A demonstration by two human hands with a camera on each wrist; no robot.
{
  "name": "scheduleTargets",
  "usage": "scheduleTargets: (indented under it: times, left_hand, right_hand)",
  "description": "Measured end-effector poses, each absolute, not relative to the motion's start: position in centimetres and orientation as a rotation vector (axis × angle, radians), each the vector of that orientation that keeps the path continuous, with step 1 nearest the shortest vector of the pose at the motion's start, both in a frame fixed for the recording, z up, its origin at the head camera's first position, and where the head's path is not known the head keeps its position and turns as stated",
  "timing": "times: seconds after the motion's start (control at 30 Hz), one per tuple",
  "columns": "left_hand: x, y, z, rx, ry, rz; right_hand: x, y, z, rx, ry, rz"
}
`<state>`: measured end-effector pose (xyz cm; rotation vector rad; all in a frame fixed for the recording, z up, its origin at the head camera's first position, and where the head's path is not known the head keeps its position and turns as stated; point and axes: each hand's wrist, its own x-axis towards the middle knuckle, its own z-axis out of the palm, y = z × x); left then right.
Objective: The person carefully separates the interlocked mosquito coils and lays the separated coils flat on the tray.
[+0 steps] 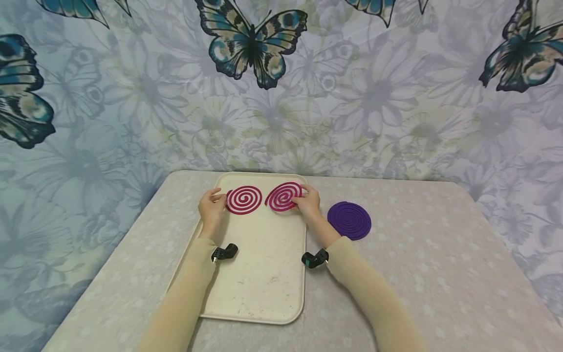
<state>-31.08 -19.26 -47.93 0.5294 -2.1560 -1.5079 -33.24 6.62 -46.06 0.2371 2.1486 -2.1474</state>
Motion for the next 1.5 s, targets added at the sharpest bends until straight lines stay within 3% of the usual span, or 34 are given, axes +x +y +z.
scheduleTargets:
  times: [0.4,0.8,1.5]
  left_hand:
    - [-31.1,-18.5,-48.1,0.456,-2.171,-1.515]
    - [-31.1,-17.2,-48.1,0.372,-2.135,-1.538]
    - [-29.5,-4.7,-47.1,0.06,-2.225,-1.791]
  right_hand:
    - [-32.9,7.3,-46.0,0.266,2.301,-1.994]
    - [-31.3,9.9,-44.8,0.169,2.232,-2.127]
    - [-27.2,21.1,-44.9,0.082,2.362,-2.17]
